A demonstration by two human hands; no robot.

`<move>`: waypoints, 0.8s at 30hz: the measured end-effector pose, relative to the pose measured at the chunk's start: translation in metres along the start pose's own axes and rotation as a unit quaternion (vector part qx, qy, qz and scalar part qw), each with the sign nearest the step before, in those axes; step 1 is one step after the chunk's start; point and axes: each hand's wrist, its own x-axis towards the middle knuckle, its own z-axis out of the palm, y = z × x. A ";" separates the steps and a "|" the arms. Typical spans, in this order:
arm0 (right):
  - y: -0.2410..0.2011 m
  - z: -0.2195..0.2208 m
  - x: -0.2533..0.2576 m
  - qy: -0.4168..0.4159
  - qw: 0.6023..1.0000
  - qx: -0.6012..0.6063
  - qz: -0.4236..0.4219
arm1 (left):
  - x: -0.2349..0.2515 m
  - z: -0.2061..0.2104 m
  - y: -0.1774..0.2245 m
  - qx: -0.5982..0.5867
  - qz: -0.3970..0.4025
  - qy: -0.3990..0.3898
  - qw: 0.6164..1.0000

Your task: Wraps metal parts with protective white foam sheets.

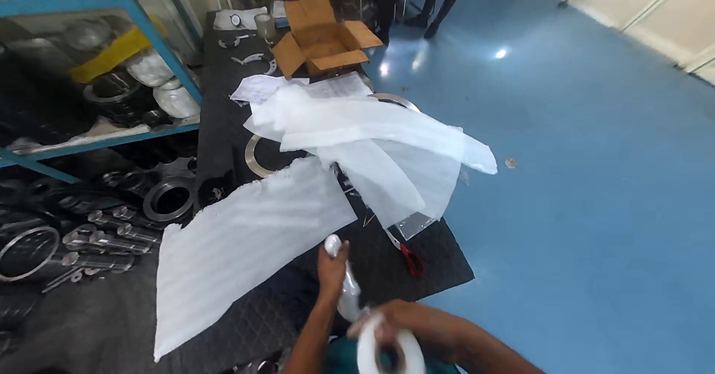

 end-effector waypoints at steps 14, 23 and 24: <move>0.027 -0.075 0.104 0.407 0.823 -0.393 0.050 | -0.008 -0.090 0.030 -0.400 -0.055 -0.063 0.913; -0.001 -0.006 0.145 0.257 0.850 -0.450 -0.094 | -0.051 -0.121 0.052 -0.535 -0.002 0.031 0.844; -0.010 0.009 0.133 0.235 0.864 -0.430 -0.113 | -0.053 -0.118 0.054 -0.534 -0.003 0.067 0.843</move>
